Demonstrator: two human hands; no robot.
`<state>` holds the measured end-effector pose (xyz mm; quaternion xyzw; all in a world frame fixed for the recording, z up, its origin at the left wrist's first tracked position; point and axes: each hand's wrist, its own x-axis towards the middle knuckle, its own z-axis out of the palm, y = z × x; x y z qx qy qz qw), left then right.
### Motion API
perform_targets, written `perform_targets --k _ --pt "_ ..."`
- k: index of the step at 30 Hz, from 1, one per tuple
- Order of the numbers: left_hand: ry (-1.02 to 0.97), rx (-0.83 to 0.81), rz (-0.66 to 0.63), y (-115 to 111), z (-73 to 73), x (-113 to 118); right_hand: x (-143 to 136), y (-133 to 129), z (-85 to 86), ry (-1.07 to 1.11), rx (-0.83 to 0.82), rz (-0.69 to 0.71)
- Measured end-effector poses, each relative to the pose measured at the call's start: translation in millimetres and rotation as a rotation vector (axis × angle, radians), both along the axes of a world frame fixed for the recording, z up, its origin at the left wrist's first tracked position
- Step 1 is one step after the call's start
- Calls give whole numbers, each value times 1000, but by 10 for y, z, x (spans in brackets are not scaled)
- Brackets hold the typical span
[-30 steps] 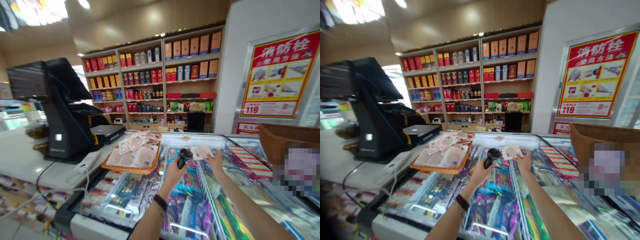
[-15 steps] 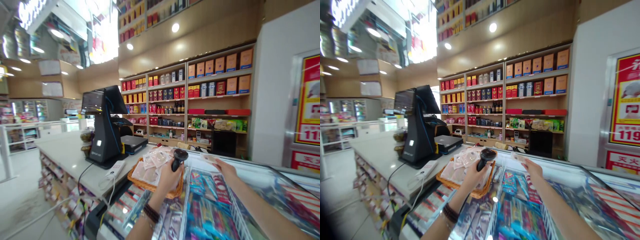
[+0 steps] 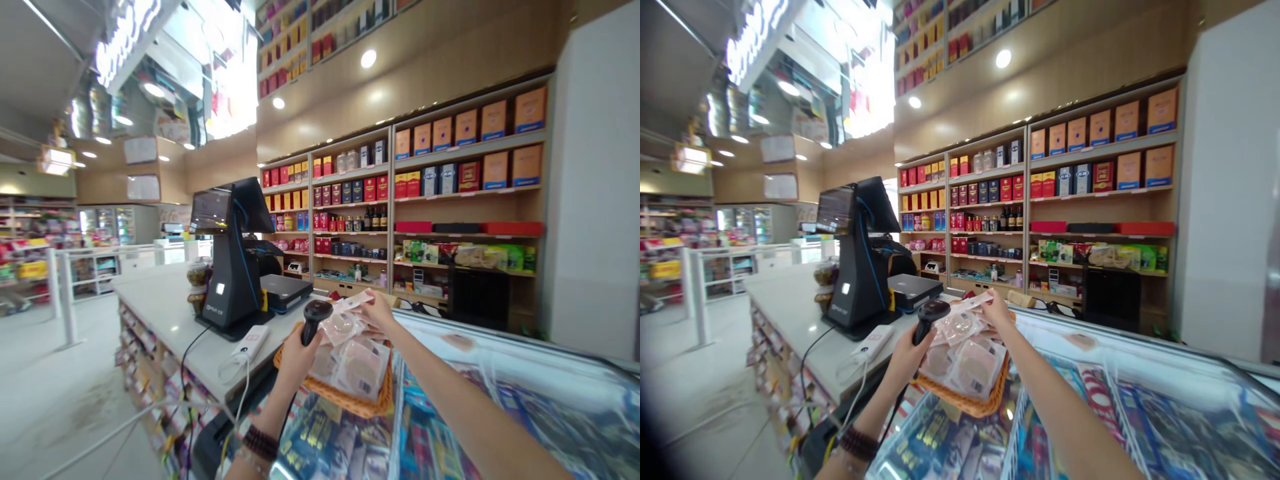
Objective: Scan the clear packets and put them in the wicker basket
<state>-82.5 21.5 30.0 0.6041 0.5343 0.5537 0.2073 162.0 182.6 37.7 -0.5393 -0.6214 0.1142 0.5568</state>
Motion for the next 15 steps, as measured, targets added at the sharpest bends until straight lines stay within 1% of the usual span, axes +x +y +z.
perform_targets --k 2,4,7,9,11,13,15 --pt "0 -6 -1 -27 -43 -25 -91 -38 10 -97 -12 6" --pt "-8 -17 -4 -54 -84 -16 -96 -95 -5 -187 -17 -5" --pt "-19 -12 -11 -91 -124 66 67 -198 -72 -291 -21 -48" --pt "-21 -9 -38 -114 -129 168 282 -275 -133 -336 -20 -89" --pt "-29 -47 -90 -138 -126 310 567 -356 -199 -366 -21 -142" --pt "-47 -95 -161 -165 -128 490 896 -437 -271 -383 -33 -209" --pt "-62 -100 -226 -194 -146 709 1244 -519 -355 -392 -61 -284"
